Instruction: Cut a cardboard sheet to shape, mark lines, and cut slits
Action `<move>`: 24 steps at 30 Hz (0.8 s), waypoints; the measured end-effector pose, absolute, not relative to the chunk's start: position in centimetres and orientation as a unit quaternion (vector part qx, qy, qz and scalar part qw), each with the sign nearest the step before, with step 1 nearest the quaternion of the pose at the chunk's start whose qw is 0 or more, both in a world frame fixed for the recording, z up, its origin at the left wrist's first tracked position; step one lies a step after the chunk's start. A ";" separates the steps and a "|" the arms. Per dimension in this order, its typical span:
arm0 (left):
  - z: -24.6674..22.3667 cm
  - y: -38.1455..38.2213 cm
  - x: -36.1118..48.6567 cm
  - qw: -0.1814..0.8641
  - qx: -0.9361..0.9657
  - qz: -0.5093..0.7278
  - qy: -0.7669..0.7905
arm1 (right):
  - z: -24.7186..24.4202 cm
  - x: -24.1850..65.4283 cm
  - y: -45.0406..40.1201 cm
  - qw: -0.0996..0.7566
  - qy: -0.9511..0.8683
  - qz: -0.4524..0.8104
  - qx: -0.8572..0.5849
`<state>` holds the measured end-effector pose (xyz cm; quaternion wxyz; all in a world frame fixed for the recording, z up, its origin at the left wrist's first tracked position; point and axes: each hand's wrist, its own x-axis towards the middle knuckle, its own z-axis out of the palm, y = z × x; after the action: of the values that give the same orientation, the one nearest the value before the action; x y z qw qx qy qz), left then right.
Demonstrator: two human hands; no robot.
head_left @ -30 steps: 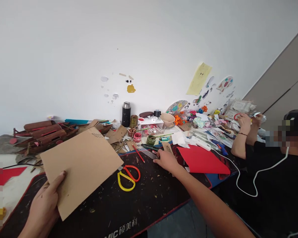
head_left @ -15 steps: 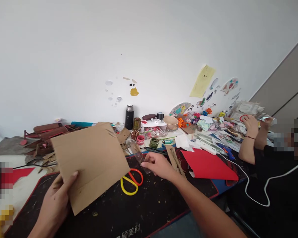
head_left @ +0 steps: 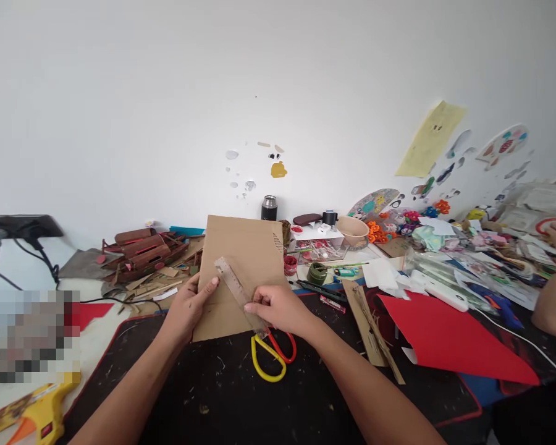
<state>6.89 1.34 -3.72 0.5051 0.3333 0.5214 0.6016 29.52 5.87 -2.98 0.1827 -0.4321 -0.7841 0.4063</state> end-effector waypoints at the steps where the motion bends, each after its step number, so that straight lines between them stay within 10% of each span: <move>1: -3.9 1.3 6.7 0.506 0.331 0.601 0.523 | -3.1 29.4 6.1 0.177 -0.786 0.418 -0.421; 24: -4.5 1.7 5.8 0.341 0.230 0.736 0.538 | -5.9 28.5 5.8 0.209 -0.756 0.498 -0.370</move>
<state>5.83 1.74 -4.54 0.3409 0.2301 0.5380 0.7358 28.49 5.81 -5.91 0.2089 -0.3701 -0.7556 0.4984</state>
